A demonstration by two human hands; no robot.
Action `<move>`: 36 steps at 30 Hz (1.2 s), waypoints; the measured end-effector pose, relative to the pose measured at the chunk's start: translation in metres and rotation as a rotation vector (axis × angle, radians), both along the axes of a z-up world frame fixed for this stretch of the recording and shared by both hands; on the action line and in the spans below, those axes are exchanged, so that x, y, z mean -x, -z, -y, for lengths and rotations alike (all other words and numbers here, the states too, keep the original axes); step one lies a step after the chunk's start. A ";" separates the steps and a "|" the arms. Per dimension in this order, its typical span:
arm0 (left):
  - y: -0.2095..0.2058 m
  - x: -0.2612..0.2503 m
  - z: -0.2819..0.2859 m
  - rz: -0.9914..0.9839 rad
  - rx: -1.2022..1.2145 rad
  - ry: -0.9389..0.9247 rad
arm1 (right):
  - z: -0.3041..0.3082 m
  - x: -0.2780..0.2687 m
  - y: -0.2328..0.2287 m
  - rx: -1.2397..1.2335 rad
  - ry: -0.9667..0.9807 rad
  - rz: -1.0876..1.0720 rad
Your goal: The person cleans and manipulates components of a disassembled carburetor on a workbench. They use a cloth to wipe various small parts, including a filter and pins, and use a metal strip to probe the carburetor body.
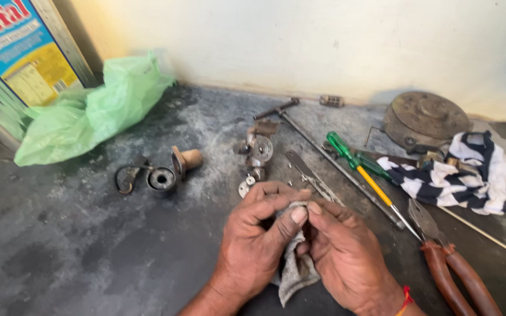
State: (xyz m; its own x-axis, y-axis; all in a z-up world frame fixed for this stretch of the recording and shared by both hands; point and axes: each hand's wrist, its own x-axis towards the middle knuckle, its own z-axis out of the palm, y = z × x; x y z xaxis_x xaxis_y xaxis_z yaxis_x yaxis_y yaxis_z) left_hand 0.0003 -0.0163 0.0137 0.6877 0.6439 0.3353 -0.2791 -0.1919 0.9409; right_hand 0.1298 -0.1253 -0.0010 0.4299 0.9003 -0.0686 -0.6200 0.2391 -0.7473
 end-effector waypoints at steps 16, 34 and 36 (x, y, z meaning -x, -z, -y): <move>-0.008 0.002 0.003 -0.029 -0.184 -0.016 | -0.002 -0.004 0.000 0.115 0.049 -0.085; -0.003 -0.001 0.002 -0.007 0.293 -0.118 | -0.002 0.005 0.019 0.113 0.029 0.248; -0.004 -0.002 0.004 -0.031 0.162 -0.182 | -0.001 0.006 0.017 0.108 0.053 0.261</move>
